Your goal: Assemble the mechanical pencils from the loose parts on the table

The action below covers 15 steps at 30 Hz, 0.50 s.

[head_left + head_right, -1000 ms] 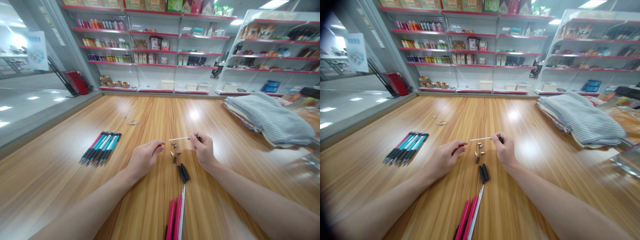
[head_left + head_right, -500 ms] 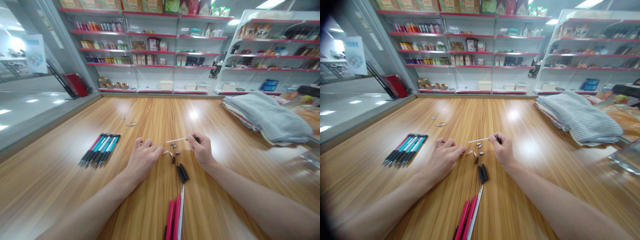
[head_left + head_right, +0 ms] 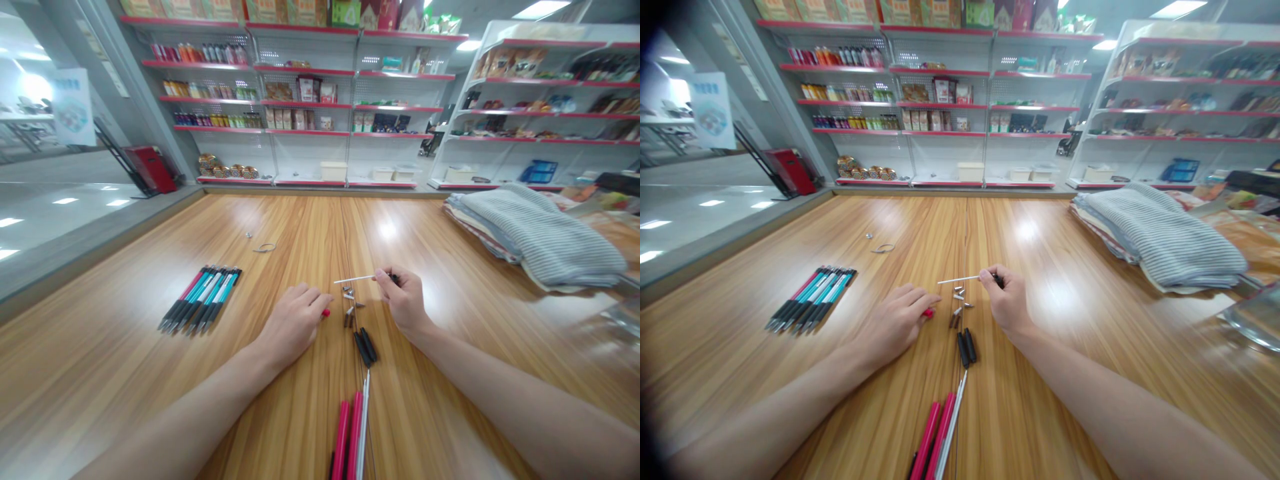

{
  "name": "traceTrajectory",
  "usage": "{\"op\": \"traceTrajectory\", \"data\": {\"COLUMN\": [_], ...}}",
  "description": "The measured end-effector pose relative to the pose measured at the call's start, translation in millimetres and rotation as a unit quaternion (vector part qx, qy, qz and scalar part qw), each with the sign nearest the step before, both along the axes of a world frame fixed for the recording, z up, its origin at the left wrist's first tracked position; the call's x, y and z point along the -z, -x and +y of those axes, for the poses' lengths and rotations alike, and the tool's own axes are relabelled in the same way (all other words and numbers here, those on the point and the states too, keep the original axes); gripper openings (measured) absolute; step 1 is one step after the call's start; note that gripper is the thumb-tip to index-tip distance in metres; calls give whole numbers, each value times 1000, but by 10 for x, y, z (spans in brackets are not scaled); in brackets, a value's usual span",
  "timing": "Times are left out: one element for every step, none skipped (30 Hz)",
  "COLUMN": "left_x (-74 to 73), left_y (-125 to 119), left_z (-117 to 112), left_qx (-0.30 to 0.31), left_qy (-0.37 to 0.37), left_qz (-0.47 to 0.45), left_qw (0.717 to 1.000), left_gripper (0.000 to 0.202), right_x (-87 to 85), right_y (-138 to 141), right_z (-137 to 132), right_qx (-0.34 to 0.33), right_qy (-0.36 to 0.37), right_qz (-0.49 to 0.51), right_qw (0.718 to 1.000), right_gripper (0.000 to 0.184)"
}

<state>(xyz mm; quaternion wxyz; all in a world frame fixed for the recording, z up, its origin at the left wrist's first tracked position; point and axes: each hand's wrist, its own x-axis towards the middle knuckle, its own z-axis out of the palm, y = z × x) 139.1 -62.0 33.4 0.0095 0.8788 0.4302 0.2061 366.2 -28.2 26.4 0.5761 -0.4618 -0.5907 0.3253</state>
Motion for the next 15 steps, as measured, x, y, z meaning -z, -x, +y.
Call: {"op": "traceTrajectory", "data": {"left_x": [9, 16, 21, 22, 20, 16, 11, 5, 1, -2, -3, -2, 1, 6, 14], "left_y": [-14, -28, -41, -54, -65, -74, -82, -89, -93, -96, -98, -99, -99, -98, -97], "left_z": [-9, -18, -26, -32, -36, -37, -35, -32, -28, -24, -21, -18, -17, -17, -18], "left_qx": [12, 23, 33, 44, 54, 65, 75, 85, 93, 99, 102, 105, 107, 107, 104], "left_qy": [17, 35, 51, 65, 72, 74, 73, 70, 68, 66, 65, 66, 65, 65, 63], "left_qz": [-16, -32, -47, -56, -60, -59, -55, -51, -48, -46, -45, -43, -42, -42, -45], "left_qw": [1000, 999, 997, 995, 994, 993, 993, 993, 992, 992, 992, 991, 991, 991, 992], "left_gripper": [34, 36, 39, 42, 46, 51, 55, 58, 61, 63, 64, 65, 65, 65, 64], "right_x": [-6, -16, -29, -43, -57, -69, -77, -79, -74, -64, -49, -32, -14, 3, 17], "right_y": [3, 8, 14, 22, 30, 37, 43, 46, 46, 43, 38, 32, 26, 20, 15], "right_z": [-8, -19, -32, -47, -61, -72, -79, -80, -76, -67, -54, -40, -25, -13, -3], "right_qx": [0, -3, -8, -15, -22, -27, -30, -32, -31, -30, -28, -27, -25, -23, -23], "right_qy": [0, -2, -7, -14, -21, -28, -30, -28, -22, -15, -7, 0, 5, 8, 10], "right_qz": [-12, -27, -44, -61, -75, -85, -88, -86, -78, -66, -52, -35, -19, -5, 5], "right_qw": [1000, 1000, 999, 998, 997, 996, 995, 995, 996, 997, 998, 999, 999, 1000, 1000], "right_gripper": [32, 31, 30, 29, 29, 29, 28, 28, 29, 29, 29, 30, 30, 31, 31]}}
